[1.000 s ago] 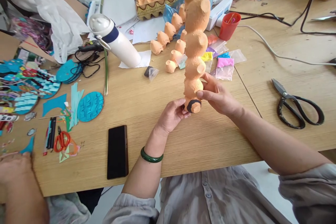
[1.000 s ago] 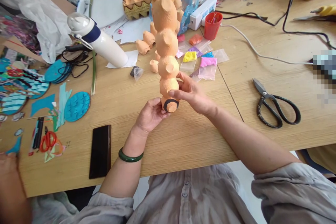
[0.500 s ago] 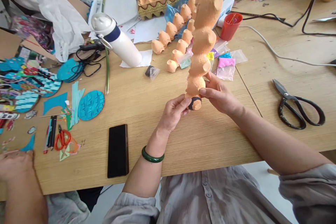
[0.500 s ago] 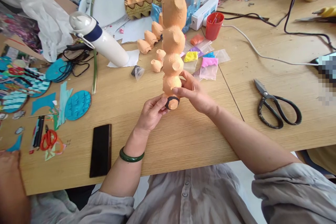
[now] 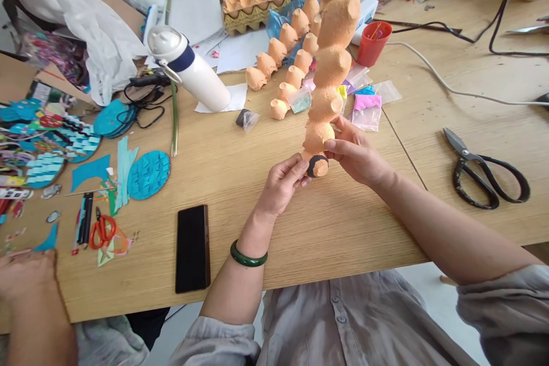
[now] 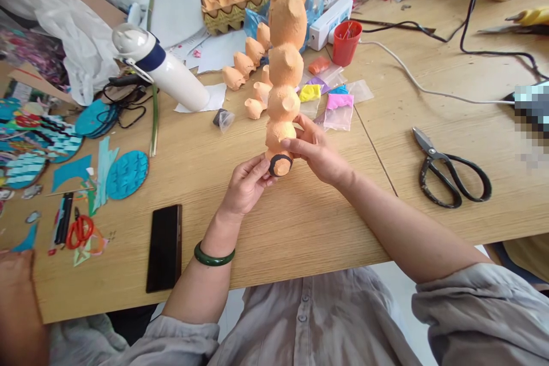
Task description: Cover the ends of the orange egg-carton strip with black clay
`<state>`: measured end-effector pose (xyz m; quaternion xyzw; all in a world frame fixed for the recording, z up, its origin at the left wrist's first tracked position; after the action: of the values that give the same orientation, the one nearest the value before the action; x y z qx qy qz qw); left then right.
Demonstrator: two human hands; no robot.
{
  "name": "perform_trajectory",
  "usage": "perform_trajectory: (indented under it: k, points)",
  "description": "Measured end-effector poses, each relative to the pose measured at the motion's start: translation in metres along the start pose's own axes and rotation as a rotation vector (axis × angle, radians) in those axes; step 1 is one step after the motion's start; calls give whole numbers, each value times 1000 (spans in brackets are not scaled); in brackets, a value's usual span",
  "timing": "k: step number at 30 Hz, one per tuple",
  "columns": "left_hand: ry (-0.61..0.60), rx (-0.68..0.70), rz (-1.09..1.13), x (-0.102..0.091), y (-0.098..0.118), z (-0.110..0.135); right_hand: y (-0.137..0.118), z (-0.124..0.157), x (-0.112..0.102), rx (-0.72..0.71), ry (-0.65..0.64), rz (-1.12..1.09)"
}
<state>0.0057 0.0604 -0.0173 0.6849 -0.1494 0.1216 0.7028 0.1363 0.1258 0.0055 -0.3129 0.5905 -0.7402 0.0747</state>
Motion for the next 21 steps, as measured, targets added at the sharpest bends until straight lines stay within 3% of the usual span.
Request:
perform_trajectory:
  k: [8,16,21]
  points:
    - [67,-46,43,-2,-5,-2,-3,2,5,-55,-29,46]
    - [45,-41,7,-1,-4,-4,-1,4,14,-45,-82,97]
    - [142,-63,62,-4,-5,-4,0,2,9,-31,-45,68]
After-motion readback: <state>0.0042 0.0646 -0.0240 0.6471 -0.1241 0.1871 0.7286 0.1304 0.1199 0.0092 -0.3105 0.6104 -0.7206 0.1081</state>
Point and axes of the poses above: each hand's wrist, its own z-axis away from the middle knuckle, its own x-axis out of the palm, y = z × x, the point moved 7 cm from there along -z, towards the middle knuckle, and after that the axes turned 8 degrees about x, right-handed, at the moved point
